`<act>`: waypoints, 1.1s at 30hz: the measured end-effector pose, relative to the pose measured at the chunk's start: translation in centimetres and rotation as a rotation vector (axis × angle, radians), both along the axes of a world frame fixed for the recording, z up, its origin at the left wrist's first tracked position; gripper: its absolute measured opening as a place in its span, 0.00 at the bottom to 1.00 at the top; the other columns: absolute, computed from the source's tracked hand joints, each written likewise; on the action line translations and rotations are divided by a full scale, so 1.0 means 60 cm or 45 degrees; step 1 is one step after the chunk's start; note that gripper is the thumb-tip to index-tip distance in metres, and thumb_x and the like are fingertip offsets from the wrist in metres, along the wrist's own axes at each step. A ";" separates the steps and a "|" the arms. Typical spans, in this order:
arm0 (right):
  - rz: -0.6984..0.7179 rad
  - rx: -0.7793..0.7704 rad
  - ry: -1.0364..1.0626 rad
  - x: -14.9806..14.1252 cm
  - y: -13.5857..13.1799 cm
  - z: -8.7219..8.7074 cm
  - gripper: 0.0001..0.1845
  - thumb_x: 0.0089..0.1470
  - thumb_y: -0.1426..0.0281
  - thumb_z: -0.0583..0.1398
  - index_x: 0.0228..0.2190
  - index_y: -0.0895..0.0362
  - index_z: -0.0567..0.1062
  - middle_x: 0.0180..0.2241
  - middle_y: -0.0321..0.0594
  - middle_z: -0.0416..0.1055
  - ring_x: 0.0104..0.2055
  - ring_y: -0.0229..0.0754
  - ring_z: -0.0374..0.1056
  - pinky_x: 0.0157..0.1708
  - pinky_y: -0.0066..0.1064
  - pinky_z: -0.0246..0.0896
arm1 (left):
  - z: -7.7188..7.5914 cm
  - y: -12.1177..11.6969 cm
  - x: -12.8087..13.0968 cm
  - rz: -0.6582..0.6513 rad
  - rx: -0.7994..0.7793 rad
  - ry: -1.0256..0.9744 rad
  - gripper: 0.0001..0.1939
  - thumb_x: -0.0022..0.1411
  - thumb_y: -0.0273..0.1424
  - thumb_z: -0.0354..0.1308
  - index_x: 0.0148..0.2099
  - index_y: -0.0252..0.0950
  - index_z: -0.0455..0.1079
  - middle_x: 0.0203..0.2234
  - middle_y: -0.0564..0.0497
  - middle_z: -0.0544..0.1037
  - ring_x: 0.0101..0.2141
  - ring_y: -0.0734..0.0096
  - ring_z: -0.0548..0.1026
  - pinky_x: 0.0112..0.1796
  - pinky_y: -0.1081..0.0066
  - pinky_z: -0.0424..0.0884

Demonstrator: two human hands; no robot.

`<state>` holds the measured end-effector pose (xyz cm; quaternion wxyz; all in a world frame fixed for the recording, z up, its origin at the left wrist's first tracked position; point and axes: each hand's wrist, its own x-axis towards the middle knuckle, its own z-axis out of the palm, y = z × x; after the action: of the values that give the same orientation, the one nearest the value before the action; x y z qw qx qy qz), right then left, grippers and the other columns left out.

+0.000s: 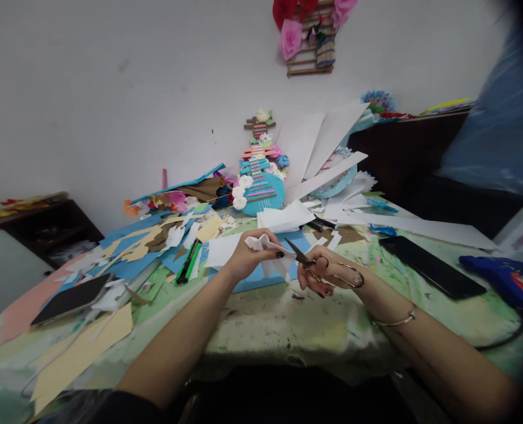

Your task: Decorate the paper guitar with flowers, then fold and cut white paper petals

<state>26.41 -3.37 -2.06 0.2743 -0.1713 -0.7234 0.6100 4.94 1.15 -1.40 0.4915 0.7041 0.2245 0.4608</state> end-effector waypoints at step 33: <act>-0.140 -0.018 -0.056 0.000 -0.001 0.001 0.29 0.47 0.49 0.58 0.23 0.66 0.72 0.09 0.33 0.60 0.07 0.28 0.47 0.05 0.21 0.42 | 0.016 -0.001 -0.010 0.007 -0.043 -0.074 0.12 0.42 0.34 0.69 0.29 0.32 0.74 0.23 0.50 0.76 0.25 0.72 0.71 0.26 0.75 0.65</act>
<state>26.40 -3.44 -1.99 0.2903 -0.2262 -0.7145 0.5950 4.35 1.08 -0.46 0.5083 0.6814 0.2199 0.4786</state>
